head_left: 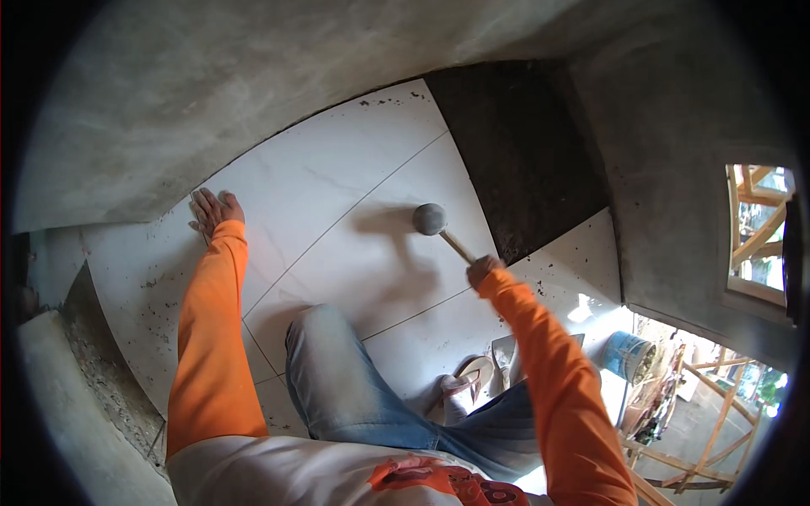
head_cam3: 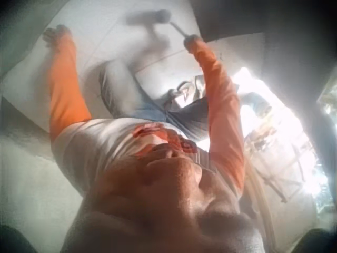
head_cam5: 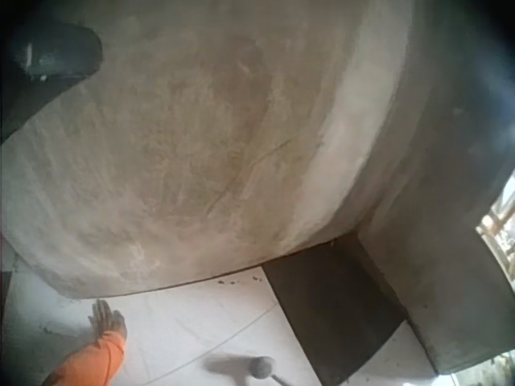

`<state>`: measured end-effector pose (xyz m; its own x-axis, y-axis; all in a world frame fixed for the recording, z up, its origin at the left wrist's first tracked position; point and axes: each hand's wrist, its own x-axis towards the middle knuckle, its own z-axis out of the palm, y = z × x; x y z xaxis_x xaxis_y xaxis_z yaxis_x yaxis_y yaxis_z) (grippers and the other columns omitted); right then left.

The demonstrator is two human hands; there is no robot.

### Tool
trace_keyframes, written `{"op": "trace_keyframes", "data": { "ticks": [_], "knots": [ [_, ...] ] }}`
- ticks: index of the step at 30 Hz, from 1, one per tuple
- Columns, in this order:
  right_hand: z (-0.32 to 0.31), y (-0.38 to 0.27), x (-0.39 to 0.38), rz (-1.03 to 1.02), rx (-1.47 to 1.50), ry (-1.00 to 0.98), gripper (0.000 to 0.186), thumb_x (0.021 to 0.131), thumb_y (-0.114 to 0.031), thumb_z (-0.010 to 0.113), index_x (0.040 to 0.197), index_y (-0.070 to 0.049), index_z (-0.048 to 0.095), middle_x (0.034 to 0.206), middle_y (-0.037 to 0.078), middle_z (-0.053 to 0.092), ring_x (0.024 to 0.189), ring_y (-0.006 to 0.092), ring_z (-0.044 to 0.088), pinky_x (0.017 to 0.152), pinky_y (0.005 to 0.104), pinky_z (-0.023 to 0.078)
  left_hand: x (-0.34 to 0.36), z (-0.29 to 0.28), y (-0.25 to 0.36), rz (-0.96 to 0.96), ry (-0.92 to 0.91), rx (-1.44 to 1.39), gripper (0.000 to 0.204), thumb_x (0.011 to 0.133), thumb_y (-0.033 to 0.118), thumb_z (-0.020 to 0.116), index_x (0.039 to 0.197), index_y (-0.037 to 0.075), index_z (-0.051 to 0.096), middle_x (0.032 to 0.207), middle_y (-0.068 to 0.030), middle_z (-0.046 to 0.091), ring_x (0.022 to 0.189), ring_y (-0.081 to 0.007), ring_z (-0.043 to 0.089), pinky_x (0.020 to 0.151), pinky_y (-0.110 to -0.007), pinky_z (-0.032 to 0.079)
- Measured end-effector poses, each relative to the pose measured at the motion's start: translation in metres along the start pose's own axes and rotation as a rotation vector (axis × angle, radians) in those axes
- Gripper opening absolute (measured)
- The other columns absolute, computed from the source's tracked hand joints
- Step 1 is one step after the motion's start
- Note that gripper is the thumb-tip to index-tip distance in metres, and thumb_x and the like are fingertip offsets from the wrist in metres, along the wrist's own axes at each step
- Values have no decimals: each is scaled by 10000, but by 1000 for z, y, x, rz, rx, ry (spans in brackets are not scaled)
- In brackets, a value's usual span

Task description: The person installs floor tiles by applying mortar to the floor and tapping the tiles into place with a rubber mallet.

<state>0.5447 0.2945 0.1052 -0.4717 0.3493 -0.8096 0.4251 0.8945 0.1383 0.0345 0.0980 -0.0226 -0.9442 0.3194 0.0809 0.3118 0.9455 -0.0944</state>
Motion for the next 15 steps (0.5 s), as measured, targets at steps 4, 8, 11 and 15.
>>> {"op": "trace_keyframes", "data": {
  "ticks": [4,8,11,15],
  "knots": [
    [-15,92,-73,298,455,-20,259,871,-301,570,996,-120,706,856,141,693,872,325,676,742,422,543,-30,-3,25,202,12,-2,620,955,450,308,1489,138,266,1574,-30,182,1453,-257,130,1133,-560,120],
    [68,89,-134,269,681,122,293,879,-374,574,856,-104,688,787,165,670,777,355,657,682,444,527,-76,-20,109,218,-75,-54,624,960,463,315,1497,156,241,1582,-14,148,1456,-260,107,1132,-567,102],
    [150,32,-155,296,1115,254,262,861,-323,628,827,-64,653,725,190,642,713,383,639,642,440,505,-96,-38,197,326,-149,-115,627,959,482,315,1500,178,229,1586,-7,127,1454,-256,111,1135,-559,95],
    [203,-31,-158,261,1599,441,290,842,-304,644,817,-16,625,673,201,608,662,417,609,578,444,468,-114,-60,300,647,-206,-120,615,960,512,293,1506,248,190,1591,-12,92,1457,-278,74,1132,-571,83]
  ]
}}
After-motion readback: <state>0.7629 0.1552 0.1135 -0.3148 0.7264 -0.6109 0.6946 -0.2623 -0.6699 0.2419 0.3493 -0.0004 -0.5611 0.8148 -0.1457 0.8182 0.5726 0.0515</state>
